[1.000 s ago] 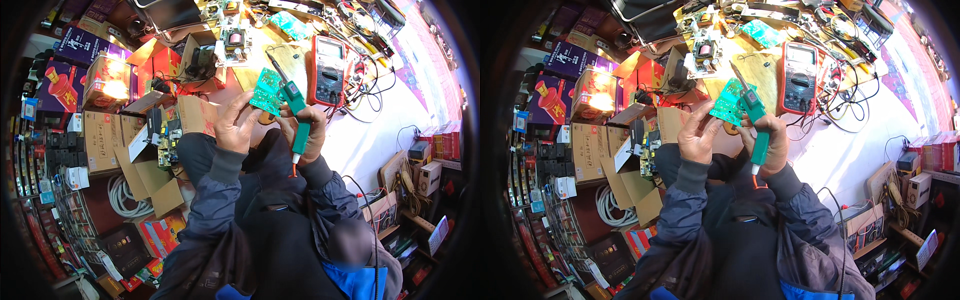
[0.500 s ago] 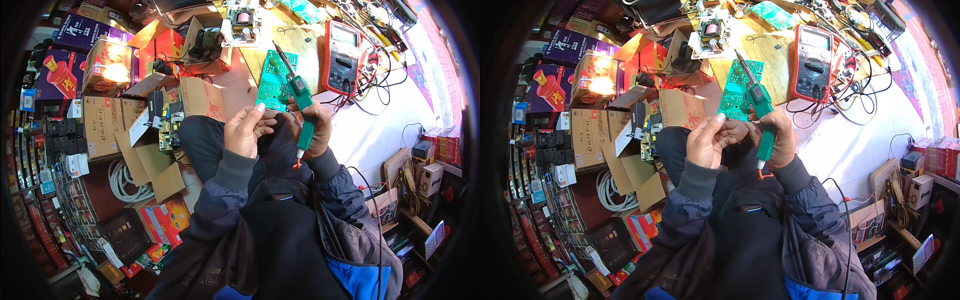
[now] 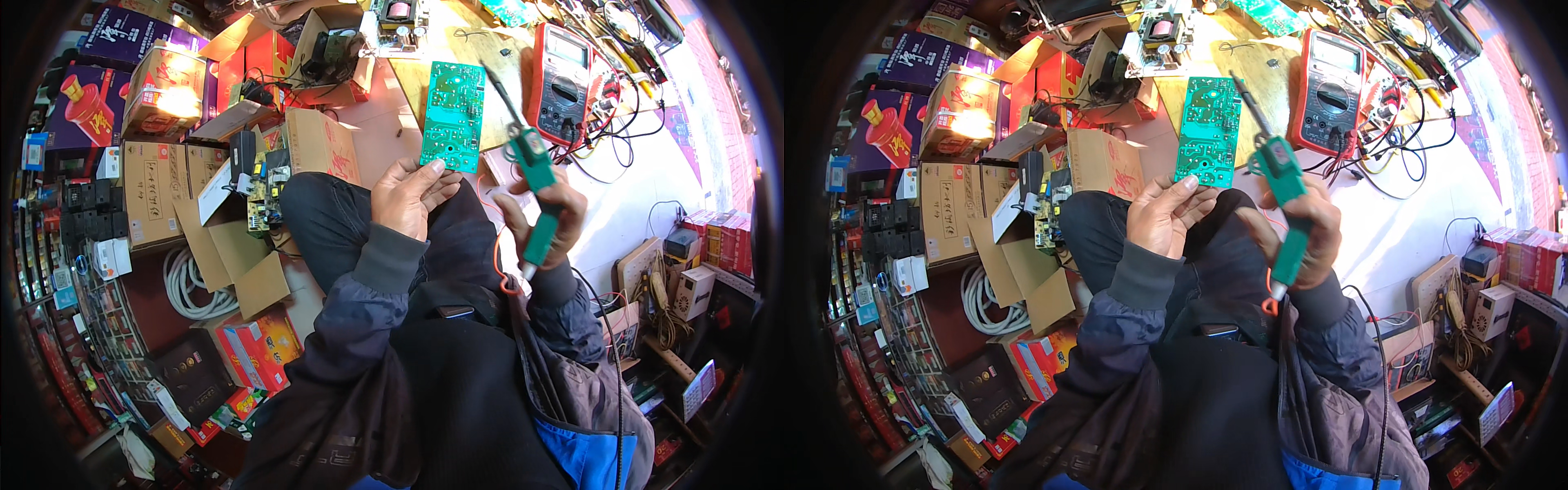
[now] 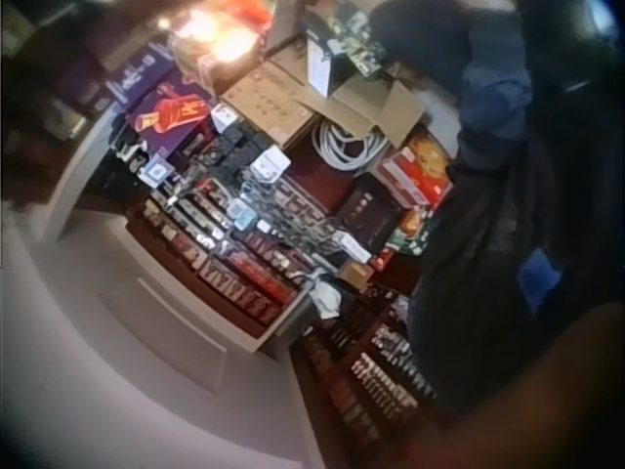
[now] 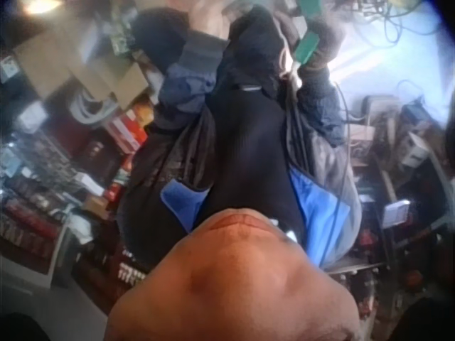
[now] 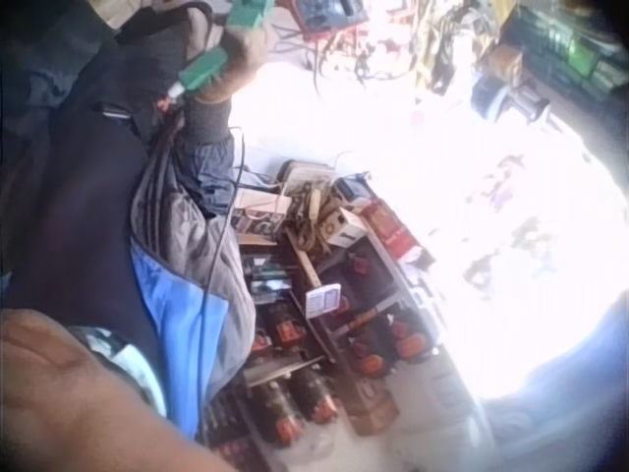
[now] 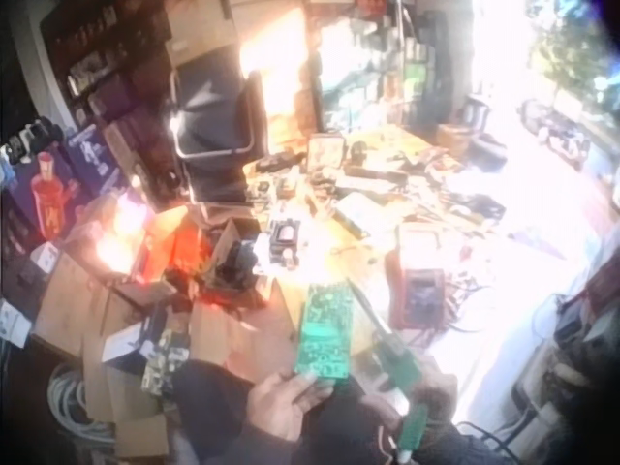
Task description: The person sits cross-legged on the floor and uses a soldering iron to work on a green circuit board. They repeatedly flip the board, apply solder to various points, and occasionally use a multimeter to test connections.
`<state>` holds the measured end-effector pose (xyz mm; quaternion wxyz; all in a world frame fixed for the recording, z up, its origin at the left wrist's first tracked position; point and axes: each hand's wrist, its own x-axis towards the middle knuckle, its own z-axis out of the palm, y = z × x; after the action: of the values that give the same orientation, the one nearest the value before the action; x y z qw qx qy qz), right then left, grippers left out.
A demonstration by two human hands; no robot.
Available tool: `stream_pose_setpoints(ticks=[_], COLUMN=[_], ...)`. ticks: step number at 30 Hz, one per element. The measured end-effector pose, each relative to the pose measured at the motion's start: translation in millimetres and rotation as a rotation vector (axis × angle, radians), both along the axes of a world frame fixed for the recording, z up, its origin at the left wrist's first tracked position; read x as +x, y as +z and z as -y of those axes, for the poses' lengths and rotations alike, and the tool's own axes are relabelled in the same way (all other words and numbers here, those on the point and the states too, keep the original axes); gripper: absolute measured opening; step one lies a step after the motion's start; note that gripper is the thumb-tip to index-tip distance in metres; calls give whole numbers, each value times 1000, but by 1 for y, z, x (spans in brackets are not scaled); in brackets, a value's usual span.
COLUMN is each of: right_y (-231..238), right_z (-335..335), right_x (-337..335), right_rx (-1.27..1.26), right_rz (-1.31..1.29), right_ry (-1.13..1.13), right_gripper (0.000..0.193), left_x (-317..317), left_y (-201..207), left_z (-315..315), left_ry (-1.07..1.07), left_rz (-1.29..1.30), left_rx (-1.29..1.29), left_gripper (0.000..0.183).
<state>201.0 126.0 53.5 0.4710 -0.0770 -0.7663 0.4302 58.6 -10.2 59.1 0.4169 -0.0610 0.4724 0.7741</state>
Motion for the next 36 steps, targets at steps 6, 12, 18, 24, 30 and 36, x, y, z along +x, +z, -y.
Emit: stream_pose_setpoints(ticks=[6, 12, 18, 24, 30, 36], right_y=[37, 44, 49, 58, 53, 54], right_z=[-3, 9, 28, 39, 31, 24], right_x=[46, 66, 82, 91, 82, 69], right_rx=[-44, -51, -198, -265, -79, 51], right_rz=[-6, 41, 94, 222, 191, 215], right_ry=[-21, -22, -20, -144, -34, 60], right_gripper=[58, 45, 38, 37, 33, 39], left_x=[-1, -8, -1, 1, 0, -1], left_y=[2, 0, -6, -6, -5, -6], left_z=[3, 3, -2, -6, -10, -10], left_ry=[-74, -175, -167, -174, -179, -180], left_rz=[33, 27, 3, -23, -4, -37], left_rx=[-12, -38, -99, -102, -86, -161], left_gripper=[19, 22, 22, 24, 26, 22])
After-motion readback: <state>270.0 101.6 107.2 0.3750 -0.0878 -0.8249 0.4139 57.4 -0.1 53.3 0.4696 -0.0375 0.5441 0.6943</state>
